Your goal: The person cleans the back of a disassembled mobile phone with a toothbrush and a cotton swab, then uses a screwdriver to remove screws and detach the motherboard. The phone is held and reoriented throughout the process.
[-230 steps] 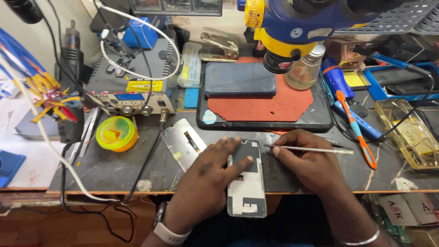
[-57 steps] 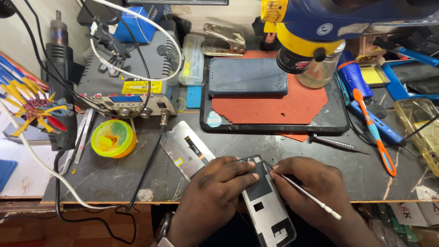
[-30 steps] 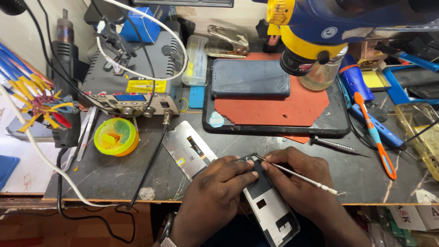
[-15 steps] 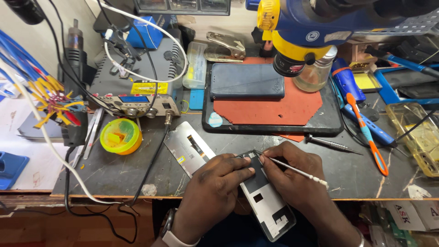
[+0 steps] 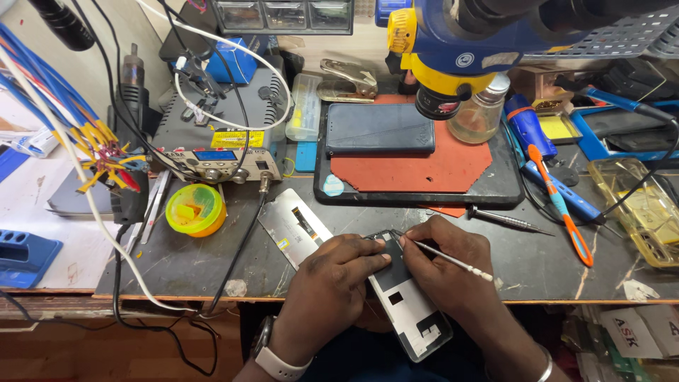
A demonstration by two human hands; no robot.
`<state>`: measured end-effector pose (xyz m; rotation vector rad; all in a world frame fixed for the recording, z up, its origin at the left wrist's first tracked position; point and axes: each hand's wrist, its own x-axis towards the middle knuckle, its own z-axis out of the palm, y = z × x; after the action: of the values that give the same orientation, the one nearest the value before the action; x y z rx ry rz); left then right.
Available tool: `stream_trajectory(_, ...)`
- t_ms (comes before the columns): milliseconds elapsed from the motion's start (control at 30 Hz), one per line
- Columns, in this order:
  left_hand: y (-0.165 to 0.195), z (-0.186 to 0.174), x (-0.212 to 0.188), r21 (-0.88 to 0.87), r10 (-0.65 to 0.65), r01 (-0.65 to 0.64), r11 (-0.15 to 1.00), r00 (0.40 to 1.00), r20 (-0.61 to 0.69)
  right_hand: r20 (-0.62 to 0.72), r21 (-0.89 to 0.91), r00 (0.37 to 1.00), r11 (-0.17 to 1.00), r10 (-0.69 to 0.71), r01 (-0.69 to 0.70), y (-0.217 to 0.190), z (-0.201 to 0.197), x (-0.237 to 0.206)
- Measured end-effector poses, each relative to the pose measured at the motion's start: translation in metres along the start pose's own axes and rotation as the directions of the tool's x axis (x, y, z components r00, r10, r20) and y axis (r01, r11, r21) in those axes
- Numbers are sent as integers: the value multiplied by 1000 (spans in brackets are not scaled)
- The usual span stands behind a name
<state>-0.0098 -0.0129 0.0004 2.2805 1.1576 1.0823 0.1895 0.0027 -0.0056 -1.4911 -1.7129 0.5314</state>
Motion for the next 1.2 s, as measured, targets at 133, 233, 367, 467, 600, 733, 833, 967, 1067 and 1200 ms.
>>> stream_trajectory(133, 0, 0, 0, 21, 22, -22, 1000, 1000, 1, 20, 44, 992, 992, -122, 121, 1, -1, 2)
stream_trajectory(233, 0, 0, 0, 17, 41, -41, 999, 999, -5, 27, 35, 983, 983, -180, 179, 3, 1, 3)
stream_trajectory(367, 1, -1, 0, 9, 17, -17, 1000, 1000, 15, 5, 43, 999, 998, -34, 34, 4, 0, 3)
stream_trajectory(467, 1, -2, 0, 6, 18, -18, 1000, 1000, 10, 25, 33, 990, 990, -139, 138, 5, -2, 4)
stream_trajectory(600, 0, -2, 0, 15, 23, -23, 1000, 1000, 12, 78, 9, 992, 995, -102, 102, 7, -2, 4)
stream_trajectory(733, -1, -2, -1, 16, 29, -29, 999, 1000, 1, 43, 42, 989, 989, -143, 141, 8, 1, 3)
stream_trajectory(833, -2, -1, -1, 17, 26, -26, 1000, 1000, 0, 68, 50, 988, 990, -139, 135, 9, 0, 3)
stream_trajectory(967, -2, 1, 0, 26, 14, -14, 1000, 1000, 12, 102, 33, 991, 996, -87, 84, 7, 1, 3)
stream_trajectory(1067, -2, 1, 0, 21, 14, -14, 1000, 1000, 20, 59, 93, 987, 985, -151, 145, 5, 3, 2)
stream_trajectory(1200, -1, 0, 0, 12, 18, -18, 1000, 1000, 6, 60, 66, 993, 993, -106, 102, 3, 2, 1)
